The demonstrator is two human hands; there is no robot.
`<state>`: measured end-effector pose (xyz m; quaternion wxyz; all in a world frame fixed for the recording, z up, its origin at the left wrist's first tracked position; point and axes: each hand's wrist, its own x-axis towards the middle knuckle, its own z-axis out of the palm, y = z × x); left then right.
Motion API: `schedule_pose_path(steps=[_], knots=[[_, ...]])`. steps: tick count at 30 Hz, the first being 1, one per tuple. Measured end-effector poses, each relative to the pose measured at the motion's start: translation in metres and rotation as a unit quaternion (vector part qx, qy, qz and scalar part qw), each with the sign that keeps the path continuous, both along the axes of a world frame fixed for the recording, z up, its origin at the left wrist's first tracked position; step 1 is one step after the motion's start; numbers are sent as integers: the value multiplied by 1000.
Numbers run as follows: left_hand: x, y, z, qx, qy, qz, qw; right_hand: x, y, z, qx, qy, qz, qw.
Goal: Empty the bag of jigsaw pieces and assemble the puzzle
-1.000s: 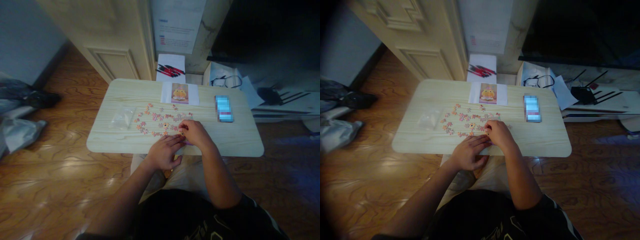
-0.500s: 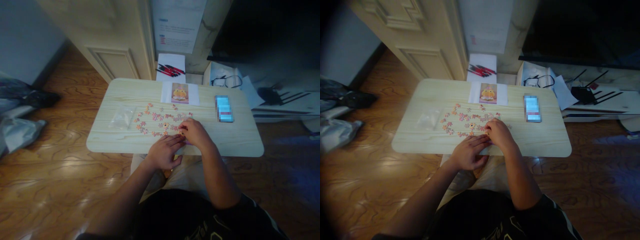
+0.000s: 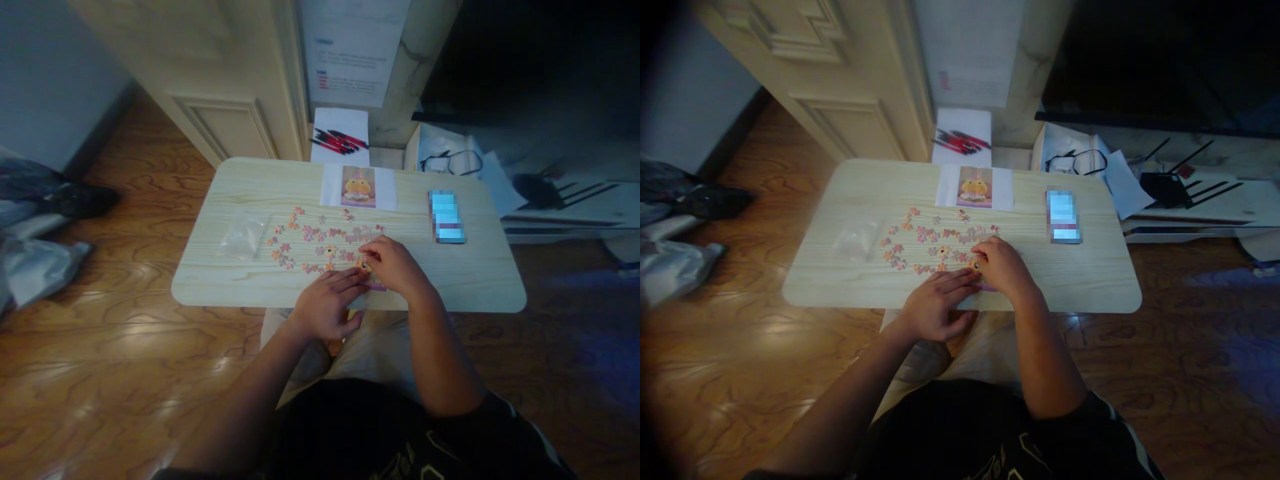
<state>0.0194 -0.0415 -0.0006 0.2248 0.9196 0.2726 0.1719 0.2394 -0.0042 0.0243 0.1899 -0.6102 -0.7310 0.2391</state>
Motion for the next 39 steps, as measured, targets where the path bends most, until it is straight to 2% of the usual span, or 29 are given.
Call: schedule_pose_path(steps=[6, 14, 27, 39], knots=[[1, 0, 2, 6, 5, 7, 1000, -9, 0, 2, -12, -10, 20, 1000], [1, -1, 0, 16, 5, 12, 1000, 6, -1, 6, -37, 76, -31, 996], [2, -1, -2, 6, 0, 11, 1000, 7, -6, 0, -16, -11, -28, 999], [1, -1, -3, 21, -4, 12, 1000, 8, -5, 0, -8, -10, -21, 1000]])
